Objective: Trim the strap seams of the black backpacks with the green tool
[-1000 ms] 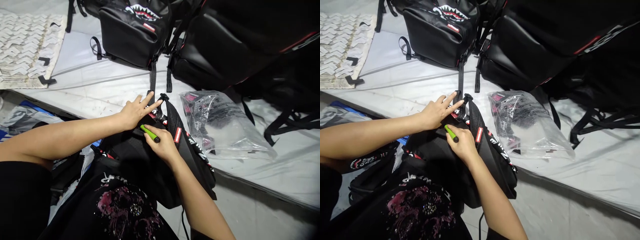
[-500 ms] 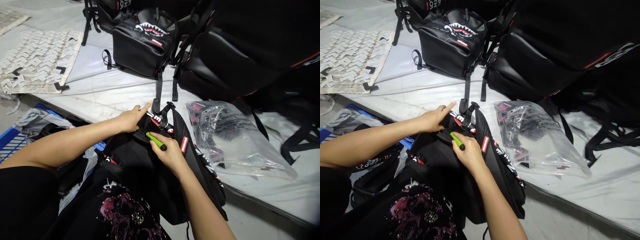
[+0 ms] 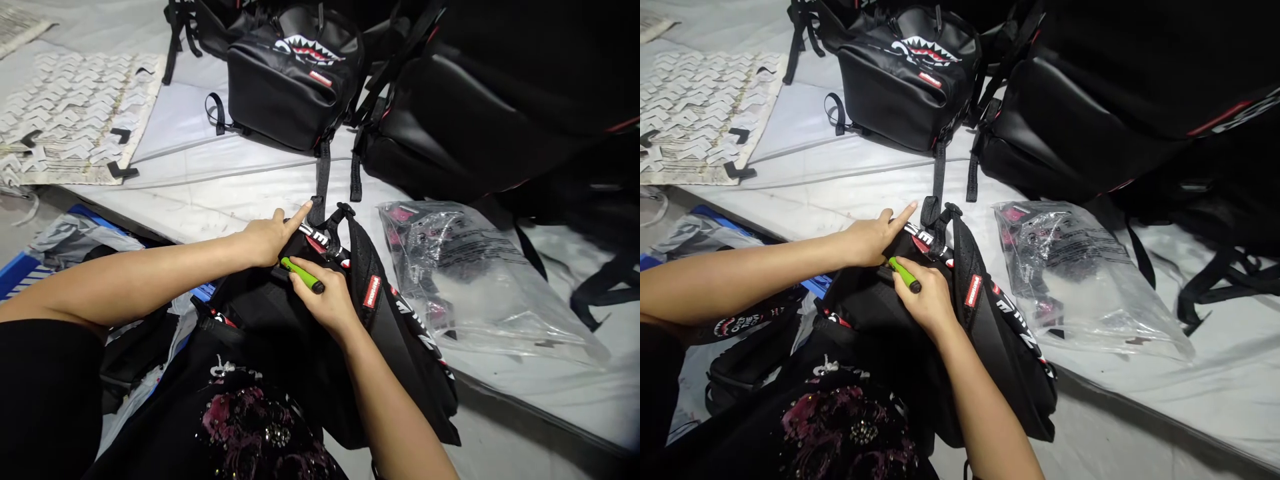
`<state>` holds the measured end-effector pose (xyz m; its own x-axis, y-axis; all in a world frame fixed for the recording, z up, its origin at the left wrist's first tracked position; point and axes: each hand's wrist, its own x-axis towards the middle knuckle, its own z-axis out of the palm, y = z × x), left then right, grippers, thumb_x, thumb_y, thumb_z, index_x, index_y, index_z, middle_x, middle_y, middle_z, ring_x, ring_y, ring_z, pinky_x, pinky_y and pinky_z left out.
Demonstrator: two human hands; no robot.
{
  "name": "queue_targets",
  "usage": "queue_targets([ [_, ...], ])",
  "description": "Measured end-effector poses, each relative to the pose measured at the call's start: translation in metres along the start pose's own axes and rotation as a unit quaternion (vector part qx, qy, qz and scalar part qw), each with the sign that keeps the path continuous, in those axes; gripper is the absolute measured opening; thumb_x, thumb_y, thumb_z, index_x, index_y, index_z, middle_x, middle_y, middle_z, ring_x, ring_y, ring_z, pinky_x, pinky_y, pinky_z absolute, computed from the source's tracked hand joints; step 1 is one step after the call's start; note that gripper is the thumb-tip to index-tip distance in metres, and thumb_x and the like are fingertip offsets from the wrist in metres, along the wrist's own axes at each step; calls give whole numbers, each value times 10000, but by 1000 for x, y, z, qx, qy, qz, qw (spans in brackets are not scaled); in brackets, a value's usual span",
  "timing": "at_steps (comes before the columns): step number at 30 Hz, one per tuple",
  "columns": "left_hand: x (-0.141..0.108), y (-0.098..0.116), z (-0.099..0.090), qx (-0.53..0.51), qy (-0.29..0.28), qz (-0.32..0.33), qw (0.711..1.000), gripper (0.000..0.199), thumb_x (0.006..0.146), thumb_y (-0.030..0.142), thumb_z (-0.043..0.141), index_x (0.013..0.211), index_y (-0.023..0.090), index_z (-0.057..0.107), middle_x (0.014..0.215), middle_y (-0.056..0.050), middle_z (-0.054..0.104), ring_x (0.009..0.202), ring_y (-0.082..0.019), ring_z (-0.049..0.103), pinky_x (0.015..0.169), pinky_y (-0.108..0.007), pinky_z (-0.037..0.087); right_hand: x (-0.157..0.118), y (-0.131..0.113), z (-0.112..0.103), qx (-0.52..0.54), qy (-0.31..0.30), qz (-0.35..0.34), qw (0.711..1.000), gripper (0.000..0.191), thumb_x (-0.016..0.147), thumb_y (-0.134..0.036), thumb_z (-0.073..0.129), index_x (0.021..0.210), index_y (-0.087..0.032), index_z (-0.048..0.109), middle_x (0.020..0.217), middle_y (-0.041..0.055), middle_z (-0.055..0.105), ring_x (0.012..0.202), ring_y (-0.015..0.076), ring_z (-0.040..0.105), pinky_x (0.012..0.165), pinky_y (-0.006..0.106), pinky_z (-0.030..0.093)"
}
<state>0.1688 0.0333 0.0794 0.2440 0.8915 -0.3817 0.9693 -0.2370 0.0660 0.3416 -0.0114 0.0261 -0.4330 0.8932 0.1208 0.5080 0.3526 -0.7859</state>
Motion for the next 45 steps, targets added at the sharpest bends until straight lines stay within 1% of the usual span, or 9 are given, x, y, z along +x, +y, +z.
queue_targets([
  [5,2,-9,-3,-43,-47,32,997,1142,779,173,622,1527,310,-230,1452,-182,378,942,-215,679,755,-273,519,-5,-4,-11,-4,-16,-1,1000,305,889,-277,581,1161,-224,709,1136,45,740,999,232,715,912,375,557],
  [12,6,-27,2,-75,-50,87,992,1092,809,170,591,1520,304,-227,1388,-138,433,925,-166,661,780,-235,499,-7,-9,-13,-34,-30,14,999,306,882,-235,594,1163,-212,713,1119,37,746,993,234,714,925,374,548],
  [15,5,-24,4,-49,-26,70,996,1157,806,243,656,1507,319,-261,1390,-139,425,973,-211,658,771,-262,503,-4,-5,-9,-37,-23,13,999,311,881,-228,591,1165,-196,714,1115,44,747,979,237,717,914,376,545],
  [20,2,-7,4,33,3,1,999,1378,693,382,806,1485,310,-319,1425,-175,382,1039,-302,634,795,-338,520,-5,-3,-6,-16,-16,26,999,305,866,-231,600,1140,-195,728,1093,33,755,948,229,721,906,367,540],
  [23,1,1,2,62,-11,-29,998,1327,736,348,769,1487,279,-323,1370,-177,430,998,-282,643,815,-350,521,-7,-7,-6,1,-37,39,999,283,850,-233,605,1094,-219,748,1066,10,762,944,223,720,890,346,543],
  [26,1,3,0,77,-31,-39,996,1206,790,266,693,1520,223,-266,1378,-205,422,996,-274,649,801,-336,520,-8,-10,-5,-10,-55,45,997,286,850,-249,605,1092,-209,752,1040,28,768,938,235,722,878,345,546],
  [33,0,-13,-4,28,-50,33,998,1034,836,241,622,1548,204,-126,1418,-193,416,1052,-251,649,844,-302,504,-6,-11,1,-101,-47,29,993,306,900,-266,596,1173,-203,719,1077,59,758,959,247,716,901,370,522],
  [39,-3,-11,-1,35,-18,0,999,1056,841,238,637,1544,237,-151,1387,-196,428,1061,-303,654,826,-341,512,-8,-6,3,-93,-27,-28,995,318,917,-235,609,1225,-209,685,1135,39,742,976,240,710,873,386,504],
  [45,-1,-10,-1,18,-37,5,999,1063,836,204,614,1536,219,-186,1417,-213,398,1035,-273,665,826,-320,512,-7,-1,0,-53,-34,-34,997,312,900,-222,637,1204,-234,701,1133,18,742,995,224,711,889,345,523],
])
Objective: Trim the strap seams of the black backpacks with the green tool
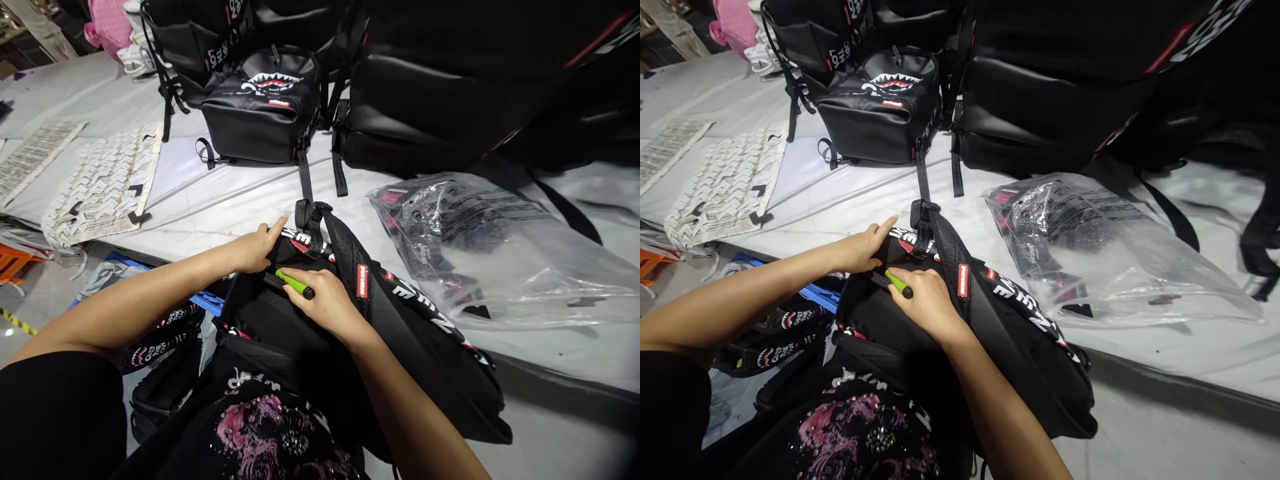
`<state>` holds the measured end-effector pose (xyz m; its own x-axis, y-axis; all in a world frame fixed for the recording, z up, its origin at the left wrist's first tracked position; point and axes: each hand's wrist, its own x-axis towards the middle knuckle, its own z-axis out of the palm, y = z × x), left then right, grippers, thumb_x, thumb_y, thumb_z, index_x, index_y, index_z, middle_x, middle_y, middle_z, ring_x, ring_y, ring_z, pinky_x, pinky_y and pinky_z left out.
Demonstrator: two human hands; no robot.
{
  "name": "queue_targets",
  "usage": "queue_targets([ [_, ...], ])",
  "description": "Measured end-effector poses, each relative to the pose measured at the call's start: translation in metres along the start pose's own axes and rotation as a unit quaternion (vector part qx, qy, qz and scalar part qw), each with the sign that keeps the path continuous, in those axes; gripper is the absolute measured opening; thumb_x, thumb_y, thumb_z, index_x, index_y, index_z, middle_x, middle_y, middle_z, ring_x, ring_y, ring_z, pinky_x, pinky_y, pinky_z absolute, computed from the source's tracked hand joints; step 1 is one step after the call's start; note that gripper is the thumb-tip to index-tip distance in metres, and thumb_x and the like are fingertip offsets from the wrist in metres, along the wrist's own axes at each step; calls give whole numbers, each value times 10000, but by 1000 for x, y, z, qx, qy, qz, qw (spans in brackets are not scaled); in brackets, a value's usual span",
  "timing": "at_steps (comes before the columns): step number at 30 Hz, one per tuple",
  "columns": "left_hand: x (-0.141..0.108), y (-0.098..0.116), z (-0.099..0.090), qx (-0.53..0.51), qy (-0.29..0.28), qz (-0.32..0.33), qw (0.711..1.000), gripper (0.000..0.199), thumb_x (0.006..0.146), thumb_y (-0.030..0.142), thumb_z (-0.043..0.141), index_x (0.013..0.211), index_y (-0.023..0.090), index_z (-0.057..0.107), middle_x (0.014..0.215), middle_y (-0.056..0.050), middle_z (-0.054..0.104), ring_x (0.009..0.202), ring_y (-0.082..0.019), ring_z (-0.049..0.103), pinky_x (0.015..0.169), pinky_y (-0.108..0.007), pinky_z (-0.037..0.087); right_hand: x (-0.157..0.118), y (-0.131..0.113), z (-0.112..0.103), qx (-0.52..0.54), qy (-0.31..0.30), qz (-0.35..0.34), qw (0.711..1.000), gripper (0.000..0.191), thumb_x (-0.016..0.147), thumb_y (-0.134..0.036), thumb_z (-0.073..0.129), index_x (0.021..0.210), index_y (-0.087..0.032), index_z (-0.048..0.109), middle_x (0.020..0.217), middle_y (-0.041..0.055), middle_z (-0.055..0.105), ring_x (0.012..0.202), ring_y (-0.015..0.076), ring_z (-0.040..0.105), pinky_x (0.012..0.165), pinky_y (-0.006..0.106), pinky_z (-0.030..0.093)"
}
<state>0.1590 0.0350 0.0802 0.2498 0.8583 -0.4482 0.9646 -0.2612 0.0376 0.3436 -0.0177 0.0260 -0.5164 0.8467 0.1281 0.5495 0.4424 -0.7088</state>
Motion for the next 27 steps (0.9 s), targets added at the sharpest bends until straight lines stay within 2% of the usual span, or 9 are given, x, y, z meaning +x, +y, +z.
queue_targets([
  [6,6,-1,3,-6,2,-4,1000,1063,823,183,608,1538,241,-178,1394,-196,415,1007,-262,673,800,-310,516,10,-6,2,-2,-21,5,1000,314,904,-247,635,1211,-234,700,1131,17,741,998,240,714,893,360,538],
  [10,5,4,3,-5,0,-11,1000,1059,826,168,611,1544,237,-165,1384,-201,423,1003,-265,673,792,-315,518,8,-6,3,-35,-6,19,999,312,908,-230,612,1207,-218,700,1151,35,733,1009,254,710,924,403,528],
  [15,5,5,1,-2,0,-5,1000,1067,830,161,610,1541,263,-179,1392,-196,419,1021,-267,671,788,-313,519,7,-3,1,-13,-23,17,1000,318,900,-241,613,1203,-215,703,1148,29,735,1007,245,712,935,390,533],
  [18,6,5,2,-3,0,-3,1000,1076,825,164,627,1544,262,-167,1393,-201,420,1025,-273,672,788,-314,523,9,-4,1,-33,-10,29,999,314,893,-237,605,1186,-206,712,1118,44,745,981,255,719,918,406,541],
  [23,7,6,2,-18,3,1,1000,1031,837,157,613,1557,254,-119,1386,-206,429,1043,-279,669,811,-318,527,11,-6,3,-5,-23,34,999,320,886,-254,604,1186,-224,711,1121,39,743,975,235,724,909,364,554],
  [27,7,5,1,-24,-7,5,1000,1052,822,154,625,1556,240,-123,1405,-216,411,1054,-292,663,821,-333,531,11,-8,3,-15,-5,45,999,312,883,-246,600,1171,-223,717,1121,44,743,987,240,721,924,375,550],
])
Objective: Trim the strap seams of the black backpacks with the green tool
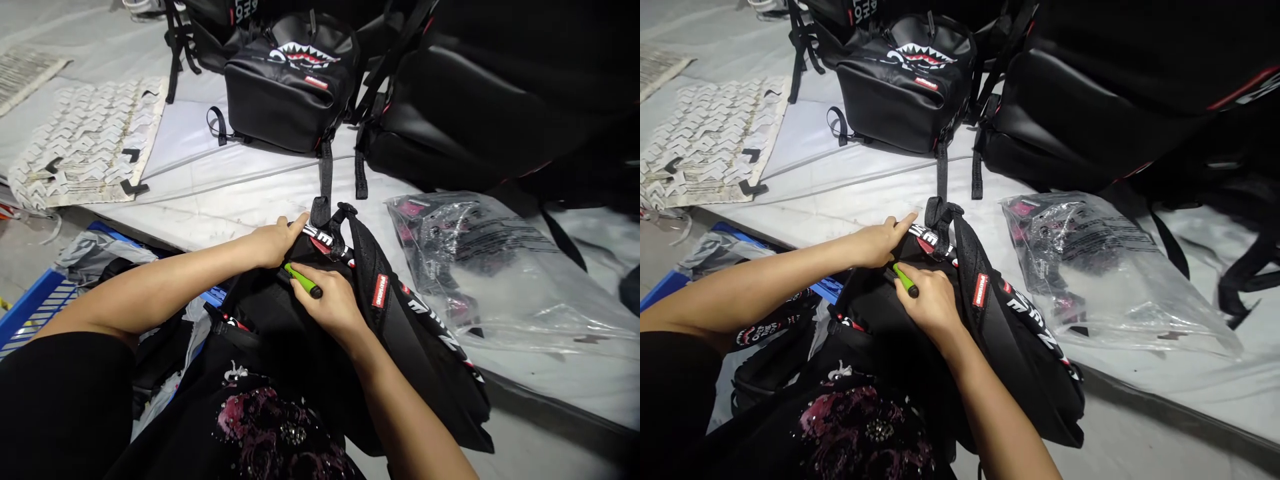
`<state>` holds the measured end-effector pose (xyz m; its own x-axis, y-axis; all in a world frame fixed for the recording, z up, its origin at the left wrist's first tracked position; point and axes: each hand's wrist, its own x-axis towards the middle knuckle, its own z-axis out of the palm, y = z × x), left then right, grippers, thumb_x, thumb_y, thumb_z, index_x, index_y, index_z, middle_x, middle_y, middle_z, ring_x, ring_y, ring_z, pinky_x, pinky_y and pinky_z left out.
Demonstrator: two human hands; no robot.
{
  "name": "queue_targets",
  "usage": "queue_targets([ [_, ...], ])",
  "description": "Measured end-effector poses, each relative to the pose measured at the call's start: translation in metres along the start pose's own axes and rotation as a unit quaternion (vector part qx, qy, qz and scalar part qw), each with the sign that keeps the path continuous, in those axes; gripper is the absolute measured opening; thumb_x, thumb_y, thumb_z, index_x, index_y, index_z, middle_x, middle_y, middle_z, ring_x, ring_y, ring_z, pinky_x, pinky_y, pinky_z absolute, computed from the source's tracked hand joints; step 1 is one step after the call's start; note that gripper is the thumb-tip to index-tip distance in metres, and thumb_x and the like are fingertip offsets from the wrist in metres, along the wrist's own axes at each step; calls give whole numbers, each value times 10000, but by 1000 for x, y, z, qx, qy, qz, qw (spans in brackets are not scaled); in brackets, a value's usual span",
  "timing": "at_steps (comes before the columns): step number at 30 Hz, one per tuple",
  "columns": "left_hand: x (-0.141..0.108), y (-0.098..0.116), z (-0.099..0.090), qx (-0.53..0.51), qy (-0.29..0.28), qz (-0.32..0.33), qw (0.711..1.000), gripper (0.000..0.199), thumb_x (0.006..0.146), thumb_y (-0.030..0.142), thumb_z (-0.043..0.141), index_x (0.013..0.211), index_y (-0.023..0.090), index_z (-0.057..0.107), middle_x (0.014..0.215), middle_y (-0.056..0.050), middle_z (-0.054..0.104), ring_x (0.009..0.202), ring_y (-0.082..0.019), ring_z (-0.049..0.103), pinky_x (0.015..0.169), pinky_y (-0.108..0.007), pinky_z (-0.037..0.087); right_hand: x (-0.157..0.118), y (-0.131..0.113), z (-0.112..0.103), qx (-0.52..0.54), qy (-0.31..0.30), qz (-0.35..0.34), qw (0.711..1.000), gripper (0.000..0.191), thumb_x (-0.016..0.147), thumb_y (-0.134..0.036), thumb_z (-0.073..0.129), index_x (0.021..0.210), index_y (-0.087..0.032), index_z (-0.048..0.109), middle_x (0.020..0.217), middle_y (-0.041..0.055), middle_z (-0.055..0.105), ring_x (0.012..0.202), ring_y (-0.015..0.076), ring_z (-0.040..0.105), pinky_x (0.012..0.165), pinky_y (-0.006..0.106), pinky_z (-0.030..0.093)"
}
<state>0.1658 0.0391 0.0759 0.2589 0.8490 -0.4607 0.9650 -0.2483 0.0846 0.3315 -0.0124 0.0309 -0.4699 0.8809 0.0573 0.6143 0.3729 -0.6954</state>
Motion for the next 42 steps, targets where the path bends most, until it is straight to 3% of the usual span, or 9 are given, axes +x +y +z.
queue_targets([
  [13,-2,-6,3,0,15,15,1000,1018,817,157,586,1553,248,-110,1384,-206,427,1001,-291,675,787,-332,524,0,-6,-4,65,-34,12,997,299,889,-236,612,1167,-231,722,1146,20,737,1037,210,705,931,309,540],
  [22,8,-20,7,34,22,-6,999,943,840,263,523,1550,171,-91,1358,-233,432,1035,-327,667,838,-361,520,23,-13,7,22,-40,51,998,309,856,-332,646,1141,-258,740,985,20,772,965,211,709,827,273,502],
  [26,3,-21,4,41,24,-17,999,937,851,285,506,1549,169,-107,1379,-234,426,1063,-317,664,857,-363,520,19,-16,-7,109,-25,44,993,215,823,-273,656,1006,-243,764,954,-2,767,946,193,703,857,274,500],
  [30,3,-23,6,30,28,-13,999,924,858,309,523,1556,208,-74,1393,-207,438,1146,-319,627,892,-367,512,-40,-18,-55,282,124,-36,951,151,836,-144,544,864,-201,681,1129,17,731,1065,164,669,949,291,497],
  [32,4,-23,7,20,32,-12,999,926,854,303,537,1557,216,-59,1389,-201,442,1134,-318,630,889,-362,510,-83,-5,-81,263,266,-46,926,136,854,-187,524,926,-209,637,935,14,747,938,176,700,893,329,530],
  [34,5,-21,8,19,37,-12,999,927,851,294,542,1558,207,-51,1379,-205,445,1101,-319,641,877,-361,509,-120,22,-101,172,448,58,876,100,868,-241,534,933,-213,604,750,1,709,733,175,692,762,316,545],
  [36,6,-19,8,26,40,-20,999,940,843,297,555,1559,196,-46,1375,-212,446,1078,-324,648,859,-360,511,-141,59,-112,40,532,203,821,186,898,-289,495,1005,-193,614,741,25,697,731,196,685,747,324,532],
  [39,6,-15,8,40,42,-33,998,982,830,326,578,1558,182,-65,1378,-224,448,1065,-331,655,845,-361,513,-138,117,-116,-122,363,374,844,279,911,-323,497,1074,-168,662,1032,113,722,993,237,680,884,340,499],
  [42,3,-12,8,46,54,-32,997,1021,823,376,598,1557,186,-85,1359,-219,477,1072,-337,653,834,-365,515,-112,155,-117,-160,255,433,850,320,843,-326,619,1082,-126,694,1154,208,682,1052,311,665,859,376,497],
])
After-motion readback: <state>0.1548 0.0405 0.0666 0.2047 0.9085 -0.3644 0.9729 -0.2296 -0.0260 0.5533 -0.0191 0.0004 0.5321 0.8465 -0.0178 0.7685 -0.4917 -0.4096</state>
